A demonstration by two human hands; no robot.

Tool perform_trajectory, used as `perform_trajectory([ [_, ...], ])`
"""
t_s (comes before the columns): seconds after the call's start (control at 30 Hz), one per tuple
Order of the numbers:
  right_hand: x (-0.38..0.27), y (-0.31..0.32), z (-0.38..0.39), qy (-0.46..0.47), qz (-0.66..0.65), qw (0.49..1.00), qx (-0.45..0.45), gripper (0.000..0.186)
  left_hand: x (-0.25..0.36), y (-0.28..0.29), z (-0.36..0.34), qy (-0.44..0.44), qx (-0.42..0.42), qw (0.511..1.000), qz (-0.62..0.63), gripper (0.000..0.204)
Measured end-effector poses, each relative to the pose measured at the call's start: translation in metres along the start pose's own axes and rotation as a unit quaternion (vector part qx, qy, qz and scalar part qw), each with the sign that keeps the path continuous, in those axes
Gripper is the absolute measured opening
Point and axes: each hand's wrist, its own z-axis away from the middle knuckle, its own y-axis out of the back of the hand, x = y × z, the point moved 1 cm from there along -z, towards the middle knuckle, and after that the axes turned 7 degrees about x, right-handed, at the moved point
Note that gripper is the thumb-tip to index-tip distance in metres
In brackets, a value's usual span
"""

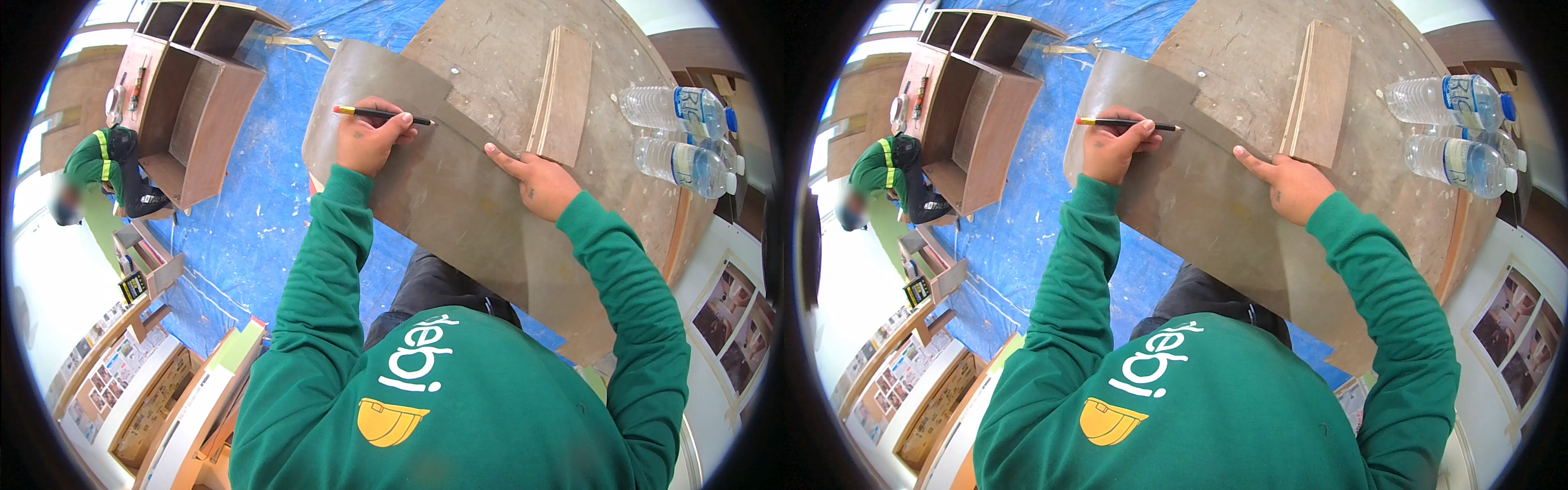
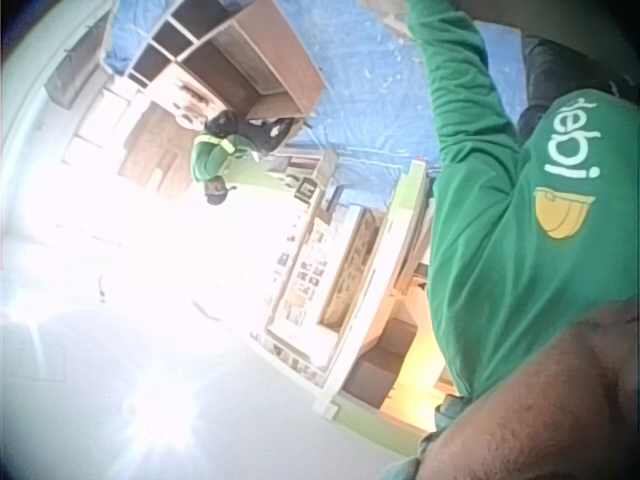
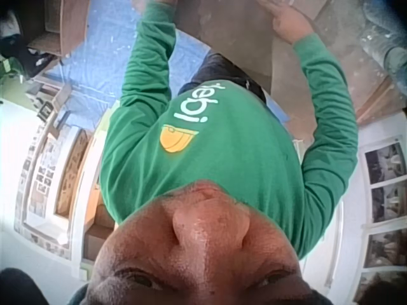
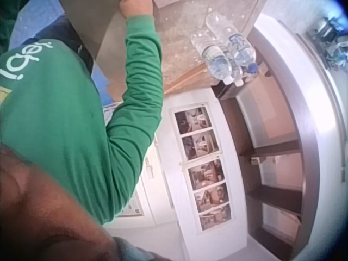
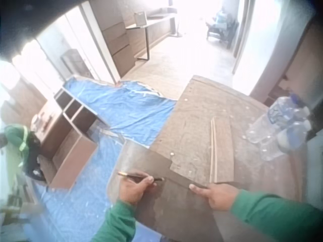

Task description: The person sits on the floor and uses shears to cut a strip from a large roll of laminate sheet. After cutting, they place the sheet on a table and use a pencil to mark lines on it.

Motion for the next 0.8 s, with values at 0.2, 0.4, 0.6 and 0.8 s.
perform_trajectory([
  [0.2,-0.0015,0.0005,-0.0008,-0.008,0.005,1.000,-0.008,0.089,-0.0009,-0.0081,0.0027,-0.037,-0.025,0.997,-0.065,0.015],
  [0.4,-0.0002,-0.0012,-0.0009,-0.010,0.009,1.000,-0.009,0.090,-0.0043,-0.0069,0.0016,-0.036,0.004,0.999,-0.032,0.015],
  [0.6,-0.0003,-0.0008,-0.0001,-0.004,0.007,1.000,-0.004,0.089,-0.0031,-0.0021,-0.0013,-0.028,0.025,0.999,-0.013,0.015],
  [0.8,-0.0009,-0.0002,0.0003,-0.004,0.006,1.000,-0.001,0.089,-0.0021,-0.0008,-0.0014,-0.019,0.034,0.999,0.005,0.016],
])
